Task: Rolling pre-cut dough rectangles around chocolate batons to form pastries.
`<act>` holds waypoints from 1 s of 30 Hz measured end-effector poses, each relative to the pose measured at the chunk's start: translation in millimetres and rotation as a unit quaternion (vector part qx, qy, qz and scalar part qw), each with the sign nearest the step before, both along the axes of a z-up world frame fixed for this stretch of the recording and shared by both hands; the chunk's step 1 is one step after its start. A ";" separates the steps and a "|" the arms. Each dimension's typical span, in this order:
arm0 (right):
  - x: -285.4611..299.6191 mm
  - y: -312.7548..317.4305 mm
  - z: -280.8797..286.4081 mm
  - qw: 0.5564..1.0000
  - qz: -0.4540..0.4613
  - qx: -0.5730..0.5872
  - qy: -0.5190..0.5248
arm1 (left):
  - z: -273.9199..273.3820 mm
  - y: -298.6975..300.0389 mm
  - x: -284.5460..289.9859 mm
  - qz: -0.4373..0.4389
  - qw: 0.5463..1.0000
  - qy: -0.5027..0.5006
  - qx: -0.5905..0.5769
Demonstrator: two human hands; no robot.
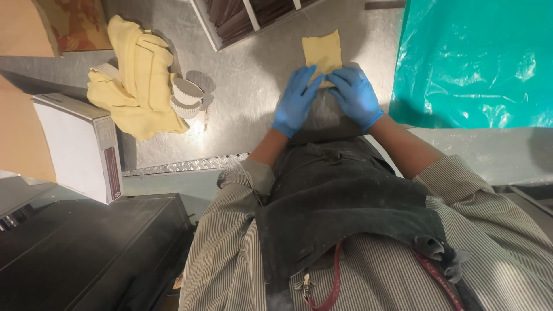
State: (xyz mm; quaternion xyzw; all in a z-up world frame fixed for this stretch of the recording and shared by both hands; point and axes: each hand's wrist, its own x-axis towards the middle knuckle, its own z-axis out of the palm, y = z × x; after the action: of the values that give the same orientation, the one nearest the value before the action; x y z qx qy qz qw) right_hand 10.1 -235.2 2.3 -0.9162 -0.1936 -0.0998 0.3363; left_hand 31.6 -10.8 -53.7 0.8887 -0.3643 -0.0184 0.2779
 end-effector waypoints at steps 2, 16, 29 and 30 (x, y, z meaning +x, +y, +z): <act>10.7 -6.6 -2.4 1.000 -0.004 0.013 -0.001 | 0.8 -1.0 -3.9 0.056 0.998 -0.035 -0.018; 54.7 -24.7 -5.6 0.998 0.060 0.026 -0.016 | 40.0 -10.1 31.1 0.065 0.995 -0.078 0.009; 72.6 -15.6 -5.7 0.989 0.085 -0.112 -0.038 | 80.4 -19.4 52.5 0.190 0.968 0.127 -0.100; 77.7 -16.6 -6.7 0.987 0.077 -0.131 -0.045 | 80.2 -20.9 48.4 0.237 0.947 0.157 -0.148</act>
State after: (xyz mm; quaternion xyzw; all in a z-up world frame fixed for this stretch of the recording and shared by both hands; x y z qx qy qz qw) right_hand 87.8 -251.8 -4.4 -0.9293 -0.2900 -0.0881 0.2112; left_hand 80.0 -31.7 26.6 0.8841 -0.0930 -0.0374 0.4564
